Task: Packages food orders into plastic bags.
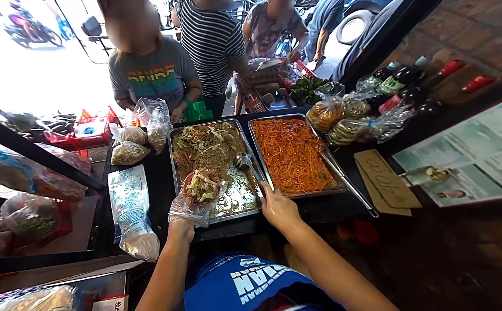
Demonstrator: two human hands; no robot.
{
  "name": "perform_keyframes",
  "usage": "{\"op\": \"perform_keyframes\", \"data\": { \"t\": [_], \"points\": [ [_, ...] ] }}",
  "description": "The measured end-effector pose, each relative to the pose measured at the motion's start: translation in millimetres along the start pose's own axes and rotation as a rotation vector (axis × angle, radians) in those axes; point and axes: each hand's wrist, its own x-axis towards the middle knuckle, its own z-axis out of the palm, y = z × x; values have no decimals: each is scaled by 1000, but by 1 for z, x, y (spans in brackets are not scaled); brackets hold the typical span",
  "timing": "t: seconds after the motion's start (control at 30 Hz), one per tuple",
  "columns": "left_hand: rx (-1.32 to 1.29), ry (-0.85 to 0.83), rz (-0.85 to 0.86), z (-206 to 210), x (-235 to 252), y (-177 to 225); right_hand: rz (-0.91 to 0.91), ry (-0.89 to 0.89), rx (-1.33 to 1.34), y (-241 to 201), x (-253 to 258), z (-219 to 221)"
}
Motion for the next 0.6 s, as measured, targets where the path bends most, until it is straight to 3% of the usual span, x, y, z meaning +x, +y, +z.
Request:
{"op": "perform_keyframes", "data": {
  "t": [0.27,0.47,0.6],
  "points": [
    [40,13,31,-17,-3,6,-92,-293,634,-10,-46,20],
    [63,43,4,-17,-5,7,63,-467,1378,-14,-57,2],
    [67,55,-4,-15,-3,4,-100,-437,1423,6,-80,-15]
  ]
}}
